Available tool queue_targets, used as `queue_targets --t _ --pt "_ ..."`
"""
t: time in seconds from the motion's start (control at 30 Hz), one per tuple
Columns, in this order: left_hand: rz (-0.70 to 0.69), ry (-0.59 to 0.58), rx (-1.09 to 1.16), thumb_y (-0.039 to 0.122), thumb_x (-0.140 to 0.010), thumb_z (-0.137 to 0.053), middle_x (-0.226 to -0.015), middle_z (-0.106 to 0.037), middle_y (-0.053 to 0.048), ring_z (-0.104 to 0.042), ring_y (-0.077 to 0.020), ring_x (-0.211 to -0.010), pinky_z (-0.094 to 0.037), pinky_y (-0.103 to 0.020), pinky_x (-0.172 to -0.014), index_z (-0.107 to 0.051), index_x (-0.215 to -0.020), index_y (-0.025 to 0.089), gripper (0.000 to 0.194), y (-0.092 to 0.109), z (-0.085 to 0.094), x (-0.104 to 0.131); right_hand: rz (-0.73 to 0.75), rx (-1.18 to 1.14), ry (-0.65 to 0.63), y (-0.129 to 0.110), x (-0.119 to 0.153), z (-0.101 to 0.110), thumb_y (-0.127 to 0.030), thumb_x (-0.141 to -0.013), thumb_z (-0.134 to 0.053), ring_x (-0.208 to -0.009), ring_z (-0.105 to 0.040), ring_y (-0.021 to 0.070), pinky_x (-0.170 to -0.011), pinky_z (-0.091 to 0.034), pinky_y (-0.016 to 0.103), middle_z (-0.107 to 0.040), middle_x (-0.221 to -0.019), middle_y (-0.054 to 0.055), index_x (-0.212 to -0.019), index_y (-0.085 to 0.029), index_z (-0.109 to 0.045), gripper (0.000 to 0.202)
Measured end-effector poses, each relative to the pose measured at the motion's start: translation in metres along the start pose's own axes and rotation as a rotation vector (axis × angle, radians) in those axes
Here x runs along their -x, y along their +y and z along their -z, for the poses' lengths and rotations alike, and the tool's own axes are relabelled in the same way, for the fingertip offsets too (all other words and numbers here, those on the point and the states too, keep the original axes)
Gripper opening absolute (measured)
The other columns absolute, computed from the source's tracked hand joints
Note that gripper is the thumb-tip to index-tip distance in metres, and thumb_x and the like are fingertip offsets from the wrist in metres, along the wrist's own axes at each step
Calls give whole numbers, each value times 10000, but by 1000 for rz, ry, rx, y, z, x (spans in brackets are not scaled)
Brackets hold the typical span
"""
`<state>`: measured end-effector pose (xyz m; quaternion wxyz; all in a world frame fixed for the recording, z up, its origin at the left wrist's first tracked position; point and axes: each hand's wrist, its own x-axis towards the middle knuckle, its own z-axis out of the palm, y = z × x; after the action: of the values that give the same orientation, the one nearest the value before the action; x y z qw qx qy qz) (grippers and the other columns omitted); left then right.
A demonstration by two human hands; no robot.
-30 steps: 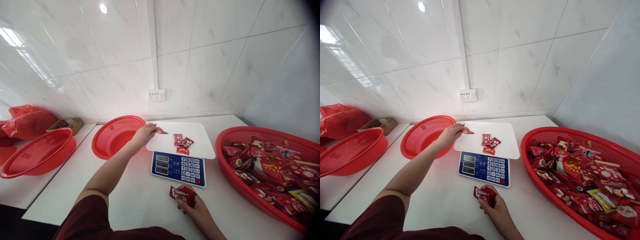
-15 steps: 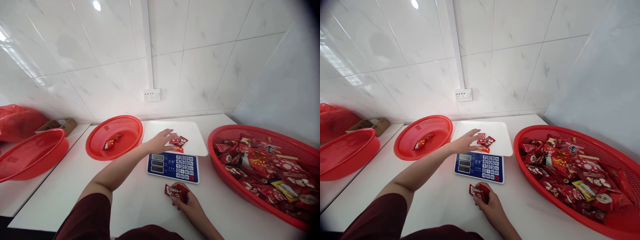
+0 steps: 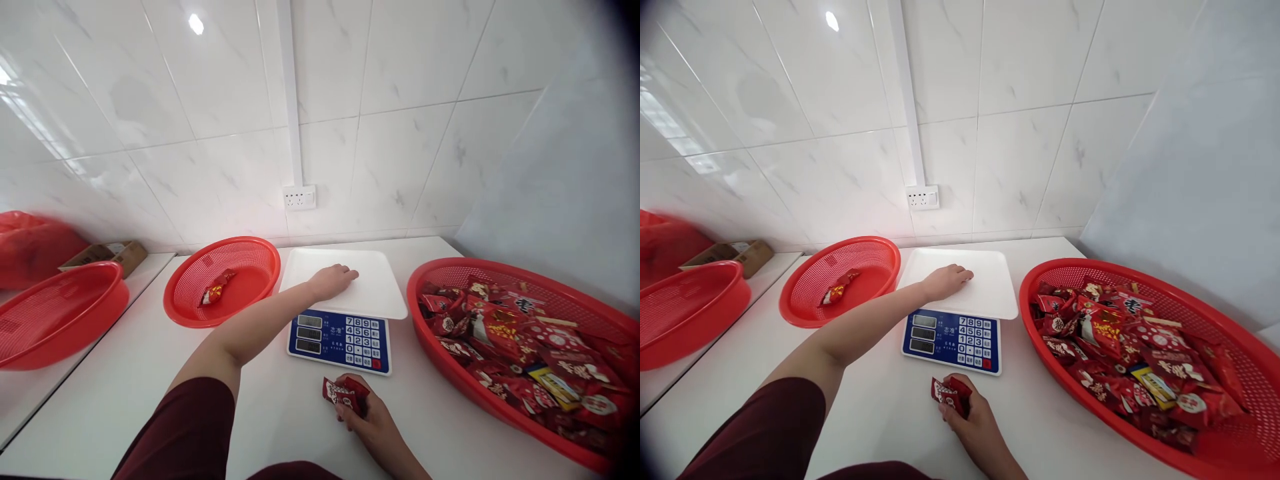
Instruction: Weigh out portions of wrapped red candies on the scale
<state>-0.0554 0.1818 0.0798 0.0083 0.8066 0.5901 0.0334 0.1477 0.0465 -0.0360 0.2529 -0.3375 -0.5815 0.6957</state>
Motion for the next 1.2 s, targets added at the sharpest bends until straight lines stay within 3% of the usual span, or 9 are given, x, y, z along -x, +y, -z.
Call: queue_targets --t 0.3,0.47,0.57,0.67,0.83,0.9,1.07,1.2 --pt "130 164 116 173 -906 -397 -1151 -600 -50 -597 -165 -980 -460 -272 -847 -490 -1160 212 274 -12 9 16 -11 60 -68 -8 1 5 -413 -697 -666 -789 -605 220 -634 -485 328 -637 -929 78 -1059 -193 -552 439" --pt "265 239 130 188 -912 -378 -1206 -567 -66 -575 -178 -1044 -450 -285 -875 -454 -1202 210 301 -27 29 33 -22 76 -72 -13 2 5 -426 -691 -669 -781 -608 213 -665 -491 334 -642 -907 72 -1062 -191 -556 454" --pt "282 180 108 196 -901 -395 -1227 -556 -46 -582 -176 -1028 -460 -273 -840 -478 -1181 232 295 -27 40 48 -16 75 -67 -13 2 4 -446 -682 -675 -771 -612 211 -688 -496 343 -648 -881 61 -1062 -195 -574 467" --pt "267 46 62 258 -891 -429 -1094 -629 -28 -616 -193 -929 -474 -291 -771 -561 -1064 251 218 -14 41 55 19 87 -74 -12 1 5 -465 -688 -667 -798 -611 214 -717 -497 345 -650 -888 61 -1050 -194 -592 459" --pt "290 -114 -37 436 -819 -548 -889 -669 -106 -626 -284 -867 -471 -362 -715 -622 -892 174 282 8 31 41 36 126 -71 -13 2 4 -480 -701 -653 -836 -608 219 -744 -495 339 -651 -923 66 -1041 -197 -600 446" --pt "310 -152 -58 423 -803 -576 -857 -670 -122 -636 -287 -831 -472 -359 -693 -630 -858 154 280 11 29 32 30 127 -57 -14 2 3 -486 -695 -656 -831 -610 219 -735 -498 340 -650 -922 68 -1047 -195 -597 460" --pt "344 -167 -85 258 -829 -534 -829 -677 -105 -643 -252 -804 -467 -323 -682 -639 -776 156 156 12 35 23 31 129 -35 -16 3 3 -503 -676 -667 -822 -611 221 -719 -505 343 -654 -912 64 -1037 -201 -606 474" --pt "437 -62 -101 267 -880 -427 -942 -672 -90 -629 -245 -876 -469 -319 -697 -632 -881 189 219 4 52 42 27 132 -37 -16 3 4 -505 -673 -668 -827 -612 219 -715 -506 336 -656 -922 64 -1039 -200 -603 481"
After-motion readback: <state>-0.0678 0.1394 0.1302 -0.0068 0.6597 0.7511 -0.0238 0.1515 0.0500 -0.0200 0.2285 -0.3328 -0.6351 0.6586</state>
